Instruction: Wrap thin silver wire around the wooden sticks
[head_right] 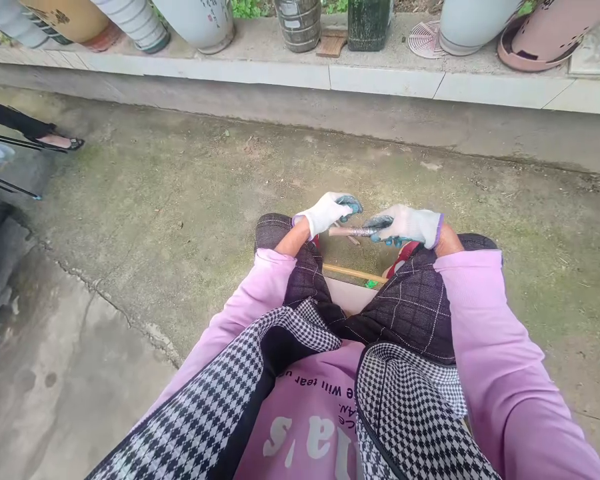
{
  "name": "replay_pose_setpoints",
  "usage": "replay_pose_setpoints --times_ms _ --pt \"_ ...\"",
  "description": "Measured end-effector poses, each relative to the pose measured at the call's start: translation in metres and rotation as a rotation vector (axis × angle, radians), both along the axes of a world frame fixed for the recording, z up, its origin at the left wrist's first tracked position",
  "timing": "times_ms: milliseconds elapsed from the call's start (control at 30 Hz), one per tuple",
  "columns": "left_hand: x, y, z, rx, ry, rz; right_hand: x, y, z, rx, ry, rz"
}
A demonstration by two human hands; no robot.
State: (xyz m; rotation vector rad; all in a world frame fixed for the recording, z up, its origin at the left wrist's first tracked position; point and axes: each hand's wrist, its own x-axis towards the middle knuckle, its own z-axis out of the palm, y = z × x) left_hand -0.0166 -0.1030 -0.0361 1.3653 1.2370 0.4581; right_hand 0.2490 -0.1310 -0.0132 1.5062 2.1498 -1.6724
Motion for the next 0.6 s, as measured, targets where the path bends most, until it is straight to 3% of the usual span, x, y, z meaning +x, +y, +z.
replay_pose_setpoints --times_ms 100,200,267,433,600 --pt "-0.001 -0.002 0.005 -0.146 -0.103 0.059 0.001 -0.005 0.009 -0.032 0.241 -0.248" --pt "0.001 -0.010 0.012 -0.191 -0.099 0.036 -0.008 -0.005 0.011 0.055 0.335 -0.510" --pt "0.005 -0.017 0.016 -0.215 -0.090 0.024 -0.017 -0.004 0.009 0.113 0.351 -0.597" --pt "0.010 -0.027 0.020 -0.240 -0.090 0.014 -0.030 -0.002 0.004 0.142 0.255 -0.584" --pt "0.010 -0.027 0.019 -0.227 -0.107 0.084 -0.030 0.008 0.002 0.343 -0.175 -0.426"
